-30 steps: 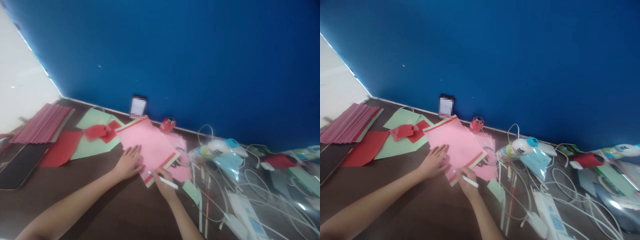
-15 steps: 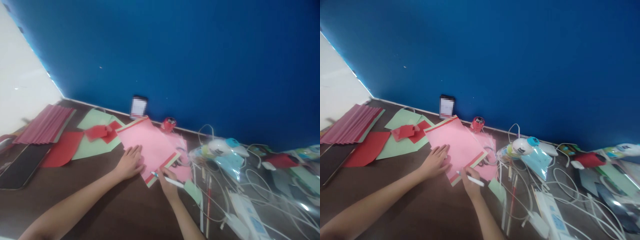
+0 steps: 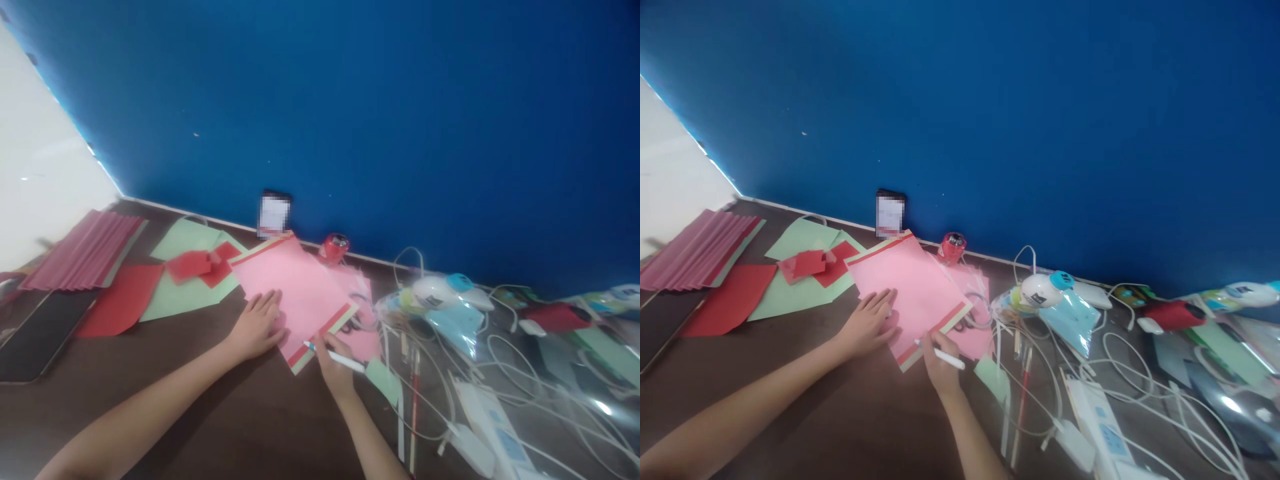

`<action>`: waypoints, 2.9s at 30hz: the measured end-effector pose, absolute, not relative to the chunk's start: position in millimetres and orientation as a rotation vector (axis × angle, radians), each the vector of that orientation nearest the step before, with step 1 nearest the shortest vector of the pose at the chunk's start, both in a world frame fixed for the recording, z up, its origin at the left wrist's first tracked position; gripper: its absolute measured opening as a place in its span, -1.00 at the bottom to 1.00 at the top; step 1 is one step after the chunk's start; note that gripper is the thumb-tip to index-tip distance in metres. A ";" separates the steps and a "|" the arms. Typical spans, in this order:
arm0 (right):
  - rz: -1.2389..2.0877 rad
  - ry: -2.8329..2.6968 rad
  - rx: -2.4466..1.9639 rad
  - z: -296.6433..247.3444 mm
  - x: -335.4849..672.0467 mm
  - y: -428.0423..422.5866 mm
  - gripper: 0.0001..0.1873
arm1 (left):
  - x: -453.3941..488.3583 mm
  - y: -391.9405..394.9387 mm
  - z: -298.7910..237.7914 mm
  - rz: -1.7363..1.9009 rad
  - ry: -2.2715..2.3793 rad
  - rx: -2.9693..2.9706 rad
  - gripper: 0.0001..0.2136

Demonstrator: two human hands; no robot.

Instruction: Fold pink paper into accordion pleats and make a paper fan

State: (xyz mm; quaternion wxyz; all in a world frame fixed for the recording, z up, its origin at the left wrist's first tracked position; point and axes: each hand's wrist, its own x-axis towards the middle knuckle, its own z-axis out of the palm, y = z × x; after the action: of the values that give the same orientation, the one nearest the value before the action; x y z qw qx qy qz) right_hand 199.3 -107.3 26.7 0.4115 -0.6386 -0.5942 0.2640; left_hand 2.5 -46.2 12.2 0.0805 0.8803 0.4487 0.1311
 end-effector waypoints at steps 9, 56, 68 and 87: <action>0.614 -1.339 -1.662 33.9 203.2 -102.5 -0.57 | 2.6 -46.9 14.8 0.406 1.334 2.639 -0.46; 0.582 -1.618 -1.643 35.0 214.4 -94.5 -0.58 | 2.7 -47.4 15.7 0.420 1.335 2.644 -0.51; 0.633 -1.462 -1.665 29.2 224.1 -88.2 -0.57 | 2.7 -46.8 14.8 0.421 1.335 2.637 -0.45; 0.589 -1.514 -1.685 35.5 220.3 -79.7 -0.58 | 2.7 -47.2 13.2 0.429 1.338 2.648 -0.42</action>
State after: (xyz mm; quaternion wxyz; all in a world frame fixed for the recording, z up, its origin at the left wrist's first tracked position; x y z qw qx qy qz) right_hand 220.3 -79.7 35.5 0.3898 -0.6631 -0.5956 0.2317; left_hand 2.7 -47.2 13.2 0.0720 0.8811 0.4451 0.1429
